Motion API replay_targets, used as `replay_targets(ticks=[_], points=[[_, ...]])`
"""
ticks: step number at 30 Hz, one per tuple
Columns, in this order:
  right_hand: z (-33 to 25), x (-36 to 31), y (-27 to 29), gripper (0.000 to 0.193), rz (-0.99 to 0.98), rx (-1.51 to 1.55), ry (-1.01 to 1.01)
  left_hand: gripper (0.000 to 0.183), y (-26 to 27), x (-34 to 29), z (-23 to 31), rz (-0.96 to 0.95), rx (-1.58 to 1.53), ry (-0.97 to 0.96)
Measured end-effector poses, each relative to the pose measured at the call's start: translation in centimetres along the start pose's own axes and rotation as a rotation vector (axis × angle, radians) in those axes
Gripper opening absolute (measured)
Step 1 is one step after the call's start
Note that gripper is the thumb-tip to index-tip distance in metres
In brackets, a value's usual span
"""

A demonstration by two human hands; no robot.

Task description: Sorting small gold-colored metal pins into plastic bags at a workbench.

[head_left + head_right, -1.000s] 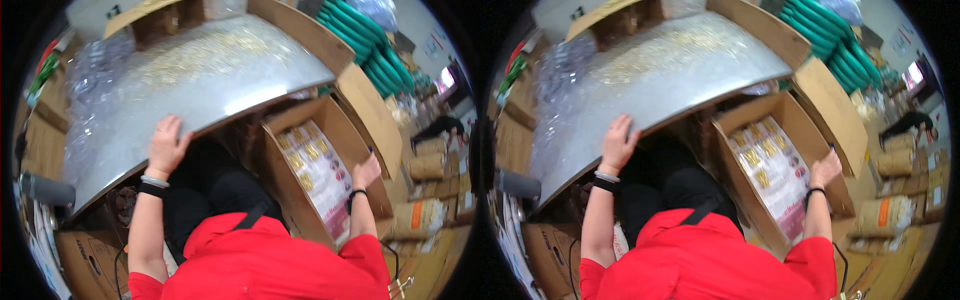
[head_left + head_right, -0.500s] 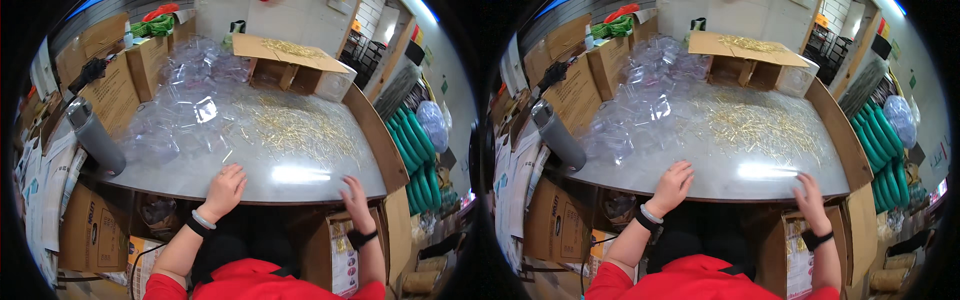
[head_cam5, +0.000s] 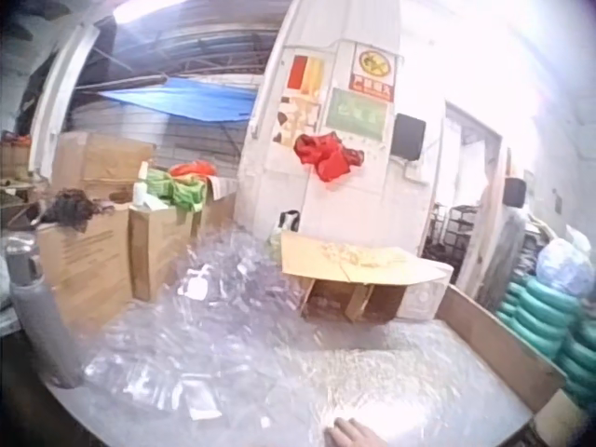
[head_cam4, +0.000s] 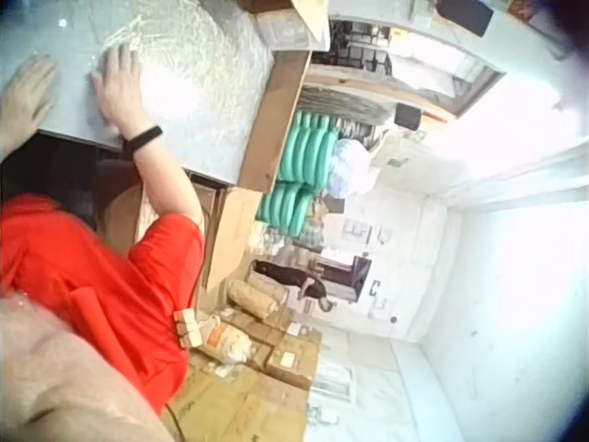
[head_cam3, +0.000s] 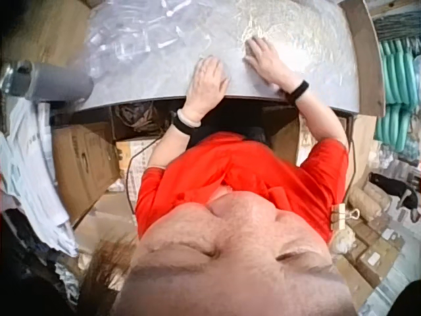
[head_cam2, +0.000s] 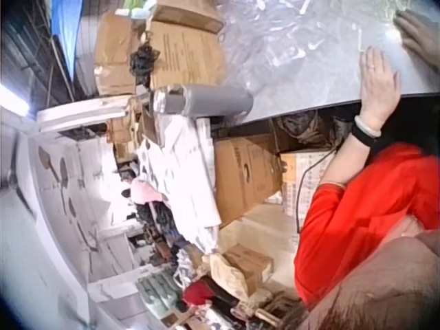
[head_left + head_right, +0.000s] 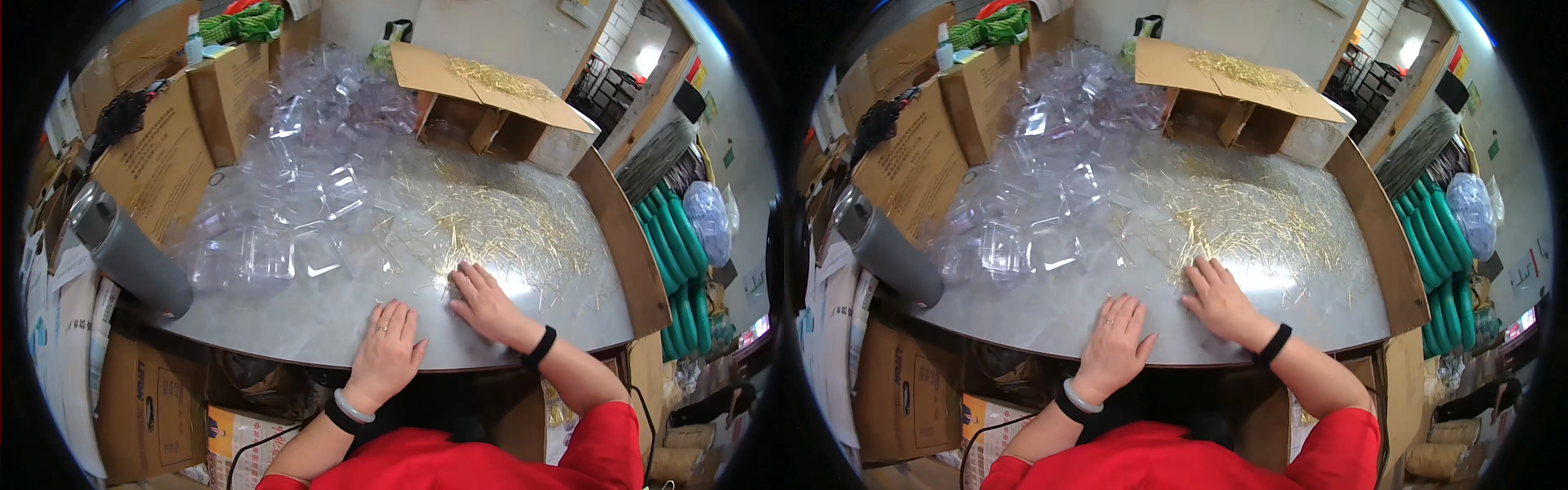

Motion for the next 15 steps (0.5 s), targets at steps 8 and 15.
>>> replay_targets(ticks=[8,15], points=[[-3.1,-7.7,1.6,0.064,-0.006,-0.018,-0.079,0.056,-0.1,0.7,0.5,-0.054,-0.02,-0.039],[-4.2,-5.6,0.6,0.068,0.091,-0.045,-0.124,0.058,0.0,0.5,0.6,-0.107,-0.023,-0.011]])
Point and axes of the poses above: each hand's wrist, its own x-axis towards the middle knuckle, its own y-axis out of the back of the hand, z = x × y, the point moved 6 cm from there along x, towards the middle knuckle, and after that the axes turned 6 degrees about -y, right-handed, at the moved point
